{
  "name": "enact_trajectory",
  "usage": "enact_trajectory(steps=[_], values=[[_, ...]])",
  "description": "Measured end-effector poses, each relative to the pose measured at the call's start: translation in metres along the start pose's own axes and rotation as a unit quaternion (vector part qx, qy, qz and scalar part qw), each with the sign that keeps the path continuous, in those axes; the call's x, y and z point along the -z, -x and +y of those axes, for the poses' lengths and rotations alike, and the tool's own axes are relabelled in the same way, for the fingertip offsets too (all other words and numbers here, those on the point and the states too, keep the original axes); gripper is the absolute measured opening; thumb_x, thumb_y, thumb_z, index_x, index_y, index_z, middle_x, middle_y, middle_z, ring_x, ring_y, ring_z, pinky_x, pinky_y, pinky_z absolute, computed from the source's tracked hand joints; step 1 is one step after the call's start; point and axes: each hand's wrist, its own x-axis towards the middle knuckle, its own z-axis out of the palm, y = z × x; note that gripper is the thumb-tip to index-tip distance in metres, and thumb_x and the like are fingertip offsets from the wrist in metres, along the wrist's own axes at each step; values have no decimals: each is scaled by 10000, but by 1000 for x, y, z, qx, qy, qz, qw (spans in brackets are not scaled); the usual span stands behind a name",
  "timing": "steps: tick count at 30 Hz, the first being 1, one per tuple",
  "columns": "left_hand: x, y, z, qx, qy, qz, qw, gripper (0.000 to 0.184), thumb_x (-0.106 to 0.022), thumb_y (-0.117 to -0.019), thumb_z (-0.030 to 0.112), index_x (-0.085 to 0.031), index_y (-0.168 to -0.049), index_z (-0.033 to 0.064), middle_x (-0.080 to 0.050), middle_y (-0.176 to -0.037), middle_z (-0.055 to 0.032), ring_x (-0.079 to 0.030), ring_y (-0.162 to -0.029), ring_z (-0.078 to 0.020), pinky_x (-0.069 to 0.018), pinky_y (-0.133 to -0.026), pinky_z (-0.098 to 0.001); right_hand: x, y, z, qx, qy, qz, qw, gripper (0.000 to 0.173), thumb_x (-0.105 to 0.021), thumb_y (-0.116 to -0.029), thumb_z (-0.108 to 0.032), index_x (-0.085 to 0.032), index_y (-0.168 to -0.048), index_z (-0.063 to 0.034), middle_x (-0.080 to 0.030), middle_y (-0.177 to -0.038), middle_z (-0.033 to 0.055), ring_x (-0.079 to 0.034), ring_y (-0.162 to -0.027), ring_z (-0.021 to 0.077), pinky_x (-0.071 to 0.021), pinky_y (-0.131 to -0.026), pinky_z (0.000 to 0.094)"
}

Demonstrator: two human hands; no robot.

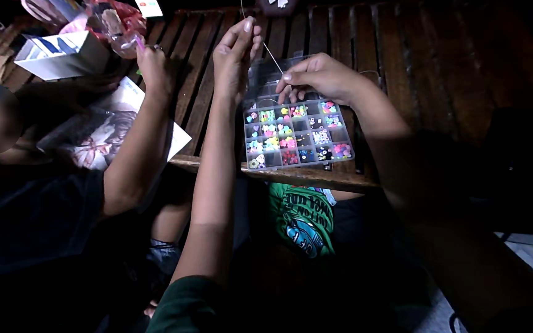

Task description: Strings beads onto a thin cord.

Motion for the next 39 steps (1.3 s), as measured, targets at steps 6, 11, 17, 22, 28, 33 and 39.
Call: enact_trajectory(steps=[6, 11, 17, 22, 28, 33, 39], values=[[2, -1, 1, 1, 8, 3, 1000, 179, -481, -1078, 90, -598, -1178, -1, -655, -967, -13, -648, -871, -61, -549, -832, -210, -1, 1, -1, -14, -5, -18, 1000, 336, -405, -1103, -160, -715, -1050, -43, -755, -892, -21, -631, -648, -2, -524, -610, 175], [2, -1, 3, 16, 28, 11, 999, 196, -456, -1090, 109, -600, -1183, 14, -645, -984, -10, -631, -848, -49, -538, -807, -186, 0, 2, -3, -33, -26, -38, 998, 392, -346, -1116, -191, -711, -1086, -49, -760, -937, -3, -636, -649, 5, -527, -610, 179], [7, -5, 2, 21, 53, 10, 998, 210, -444, -1103, 198, -577, -1224, 88, -628, -999, 20, -588, -746, -30, -522, -685, -178, 0, 0, -1, -10, 6, -24, 1000, 344, -384, -1107, -169, -704, -1079, -48, -742, -920, -17, -603, -638, -5, -489, -576, 165], [7, -4, 6, 33, 126, 61, 990, 190, -434, -1109, 199, -531, -1244, 107, -616, -1012, 0, -604, -787, -46, -534, -711, -190, 4, 1, 0, -11, 101, 30, 994, 230, -517, -1075, -158, -720, -1050, -53, -668, -846, -52, -523, -607, -26, -442, -566, 144], [7, -7, 0, 3, 61, 33, 998, 196, -449, -1096, 137, -564, -1216, 35, -606, -961, -9, -598, -791, -66, -541, -763, -218, 5, -2, 6, 3, 201, 66, 977, 158, -625, -1021, -128, -743, -1075, -39, -682, -993, 32, -576, -780, 6, -494, -738, 183], [5, -6, -1, 21, 69, 25, 997, 173, -437, -1099, 126, -548, -1210, 53, -596, -950, -6, -605, -800, -66, -542, -759, -211, 4, -4, 8, -12, 202, 84, 976, 157, -637, -998, -75, -689, -1133, -13, -664, -990, 70, -600, -784, 55, -523, -764, 229], [3, -5, -1, 26, 62, 33, 997, 207, -448, -1098, 132, -541, -1238, 11, -628, -1010, -46, -640, -874, -96, -553, -819, -239, 3, -5, 8, -25, 214, 93, 972, 144, -641, -1002, -104, -683, -1085, 7, -664, -950, 70, -599, -758, 44, -525, -751, 225]])
